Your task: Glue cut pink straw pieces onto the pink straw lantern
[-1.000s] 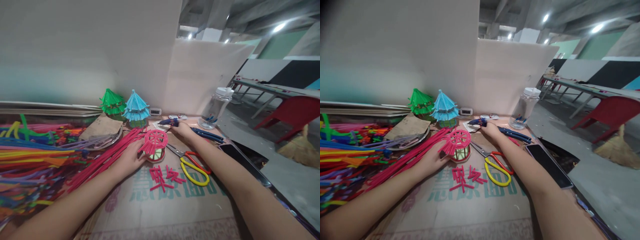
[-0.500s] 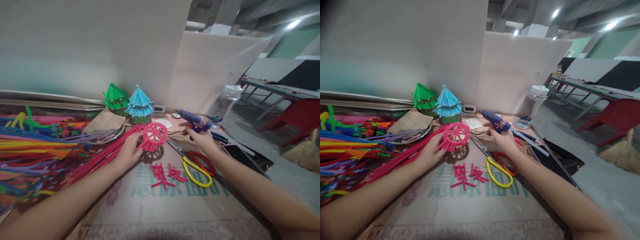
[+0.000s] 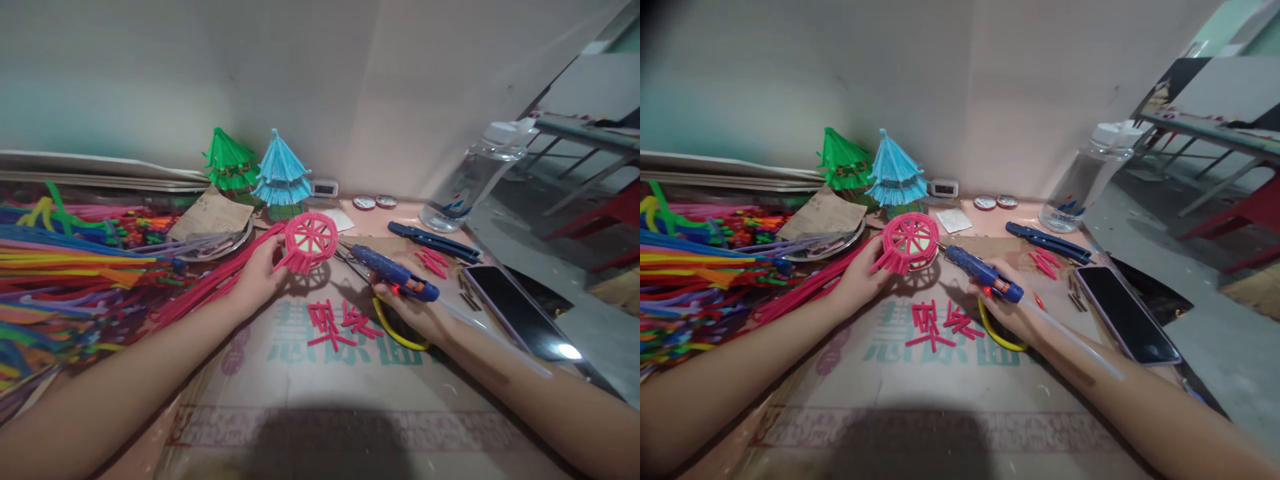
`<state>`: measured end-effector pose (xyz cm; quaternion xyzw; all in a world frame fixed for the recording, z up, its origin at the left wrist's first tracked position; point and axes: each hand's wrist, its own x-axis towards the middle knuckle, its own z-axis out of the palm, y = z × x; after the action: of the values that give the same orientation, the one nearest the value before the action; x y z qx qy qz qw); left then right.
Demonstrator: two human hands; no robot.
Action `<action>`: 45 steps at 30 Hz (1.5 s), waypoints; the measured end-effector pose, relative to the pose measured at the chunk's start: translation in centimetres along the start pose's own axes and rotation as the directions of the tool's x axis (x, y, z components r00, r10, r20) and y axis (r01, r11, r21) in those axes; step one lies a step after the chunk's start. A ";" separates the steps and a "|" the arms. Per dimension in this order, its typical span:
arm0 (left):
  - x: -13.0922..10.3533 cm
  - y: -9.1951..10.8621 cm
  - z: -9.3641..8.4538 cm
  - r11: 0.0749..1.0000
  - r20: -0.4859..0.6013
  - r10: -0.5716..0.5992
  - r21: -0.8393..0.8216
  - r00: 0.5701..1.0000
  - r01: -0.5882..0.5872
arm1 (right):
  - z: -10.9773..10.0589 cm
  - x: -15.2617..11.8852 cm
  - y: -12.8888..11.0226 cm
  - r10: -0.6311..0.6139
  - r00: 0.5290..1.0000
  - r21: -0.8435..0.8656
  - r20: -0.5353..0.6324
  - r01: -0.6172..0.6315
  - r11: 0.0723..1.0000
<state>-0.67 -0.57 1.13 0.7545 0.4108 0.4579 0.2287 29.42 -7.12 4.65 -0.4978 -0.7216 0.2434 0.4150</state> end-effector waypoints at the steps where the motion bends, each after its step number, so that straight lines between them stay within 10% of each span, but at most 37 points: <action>1: 0.0 -0.1 0.0 1.000 0.002 0.003 -0.006 1.000 -0.003 | 0.0 -0.1 0.1 -0.005 1.000 -0.008 0.000 0.005 1.000; 45: 0.2 -0.5 -0.1 0.999 -0.056 0.005 0.046 0.998 -0.002 | 0.3 -0.2 0.7 0.003 0.992 -0.129 0.130 0.014 0.992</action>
<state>-0.91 -0.15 0.88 0.7469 0.4261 0.4700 0.1990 29.60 -7.02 3.85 -0.5049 -0.7626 0.2269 0.3348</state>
